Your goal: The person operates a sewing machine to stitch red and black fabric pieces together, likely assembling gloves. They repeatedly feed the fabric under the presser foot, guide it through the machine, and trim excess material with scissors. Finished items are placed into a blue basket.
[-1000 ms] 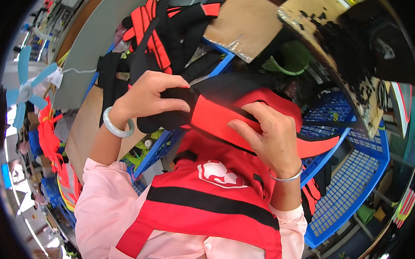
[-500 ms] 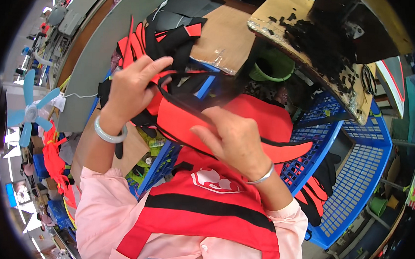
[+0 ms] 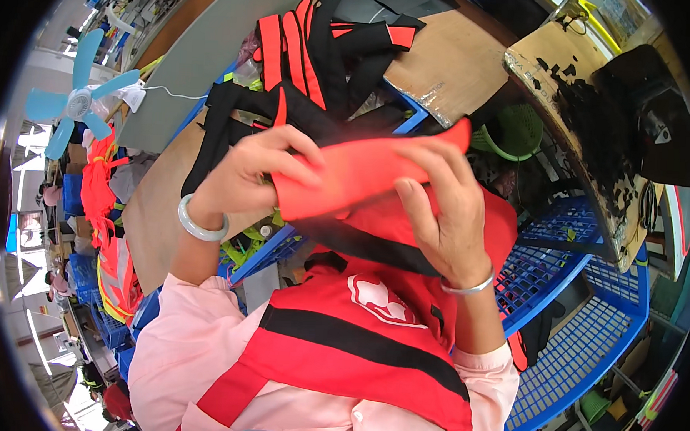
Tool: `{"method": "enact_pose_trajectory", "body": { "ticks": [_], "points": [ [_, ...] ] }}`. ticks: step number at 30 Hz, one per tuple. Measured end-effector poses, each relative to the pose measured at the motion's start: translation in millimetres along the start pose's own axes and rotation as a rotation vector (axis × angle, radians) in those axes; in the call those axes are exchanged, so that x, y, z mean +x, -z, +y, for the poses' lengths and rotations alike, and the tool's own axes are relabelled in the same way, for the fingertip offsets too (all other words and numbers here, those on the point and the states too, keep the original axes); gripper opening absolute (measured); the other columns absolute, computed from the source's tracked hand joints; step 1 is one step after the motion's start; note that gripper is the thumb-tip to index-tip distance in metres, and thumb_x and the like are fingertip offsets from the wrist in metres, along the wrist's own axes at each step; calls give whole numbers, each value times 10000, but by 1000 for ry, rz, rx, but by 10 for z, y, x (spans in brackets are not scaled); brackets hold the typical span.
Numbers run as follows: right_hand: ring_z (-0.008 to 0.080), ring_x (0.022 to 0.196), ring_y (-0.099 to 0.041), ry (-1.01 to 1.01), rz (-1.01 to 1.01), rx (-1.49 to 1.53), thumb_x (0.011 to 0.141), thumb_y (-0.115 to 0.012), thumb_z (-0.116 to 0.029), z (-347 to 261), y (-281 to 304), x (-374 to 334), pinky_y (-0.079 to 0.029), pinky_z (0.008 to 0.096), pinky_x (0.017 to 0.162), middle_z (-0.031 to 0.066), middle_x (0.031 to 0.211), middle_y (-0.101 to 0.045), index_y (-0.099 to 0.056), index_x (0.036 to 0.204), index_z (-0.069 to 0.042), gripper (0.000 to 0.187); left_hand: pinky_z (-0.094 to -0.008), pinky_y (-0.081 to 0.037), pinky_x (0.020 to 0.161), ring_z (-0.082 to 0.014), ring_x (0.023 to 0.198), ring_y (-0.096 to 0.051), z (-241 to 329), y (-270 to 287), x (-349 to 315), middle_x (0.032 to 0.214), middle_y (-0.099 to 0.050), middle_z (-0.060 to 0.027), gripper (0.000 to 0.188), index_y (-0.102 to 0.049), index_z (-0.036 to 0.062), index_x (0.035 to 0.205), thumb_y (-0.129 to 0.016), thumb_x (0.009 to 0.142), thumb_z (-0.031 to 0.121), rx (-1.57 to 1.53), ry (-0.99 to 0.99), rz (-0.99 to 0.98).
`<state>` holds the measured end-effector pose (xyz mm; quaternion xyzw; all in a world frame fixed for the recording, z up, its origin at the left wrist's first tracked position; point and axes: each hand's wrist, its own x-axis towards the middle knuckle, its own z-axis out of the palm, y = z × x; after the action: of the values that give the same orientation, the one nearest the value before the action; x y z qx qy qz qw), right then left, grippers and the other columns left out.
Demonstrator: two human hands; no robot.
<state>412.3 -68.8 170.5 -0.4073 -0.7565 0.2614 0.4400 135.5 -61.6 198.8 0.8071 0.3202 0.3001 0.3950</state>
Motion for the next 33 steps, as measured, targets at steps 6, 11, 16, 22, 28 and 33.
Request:
{"method": "enact_pose_trajectory", "body": {
  "ticks": [6,11,16,22,28,33],
  "points": [
    [248,673,-625,-247,-251,226,822,-703,-187,2,12,-91,-477,343,623,133,762,-649,-671,961,-18,221,-332,-466,908,-235,1095,-565,160,-308,399,1244,-519,-130,479,-652,51,1092,-592,648,-118,-80,-131,-88],
    [138,545,-556,-411,28,-18,819,-747,-177,-120,473,-447,-422,267,514,68,623,-590,-657,809,-21,180,-261,-517,714,-119,788,-627,-431,-697,188,943,-670,-62,332,-590,-6,1151,-653,828,37,-383,580,-160],
    [205,531,-556,-380,128,-316,793,-775,-222,-89,864,-658,-420,283,498,94,647,-600,-653,790,-27,230,-245,-475,649,-94,701,-589,-435,-882,546,782,-660,-87,229,-647,-28,1016,-700,856,127,-184,206,75],
    [235,530,-562,-356,212,-519,776,-783,-232,-193,1385,-783,-411,304,481,103,648,-593,-653,791,-27,243,-273,-507,679,-209,751,-669,160,-575,1356,863,-686,-124,326,-659,-13,967,-805,761,193,325,-263,-75],
    [256,540,-578,-321,251,-545,772,-781,-238,-161,1692,-894,-426,312,483,105,673,-613,-648,777,-27,249,-379,-484,626,-316,721,-612,182,-1170,1783,820,-612,-120,378,-639,83,1074,-767,719,113,597,-374,-163],
    [258,552,-593,-318,249,-471,780,-773,-271,-123,1775,-916,-449,328,491,94,668,-615,-649,782,-35,266,-403,-478,632,-324,748,-607,235,-1247,1844,856,-602,-122,578,-621,147,1219,-713,667,1,685,-303,-38]
  ]
}}
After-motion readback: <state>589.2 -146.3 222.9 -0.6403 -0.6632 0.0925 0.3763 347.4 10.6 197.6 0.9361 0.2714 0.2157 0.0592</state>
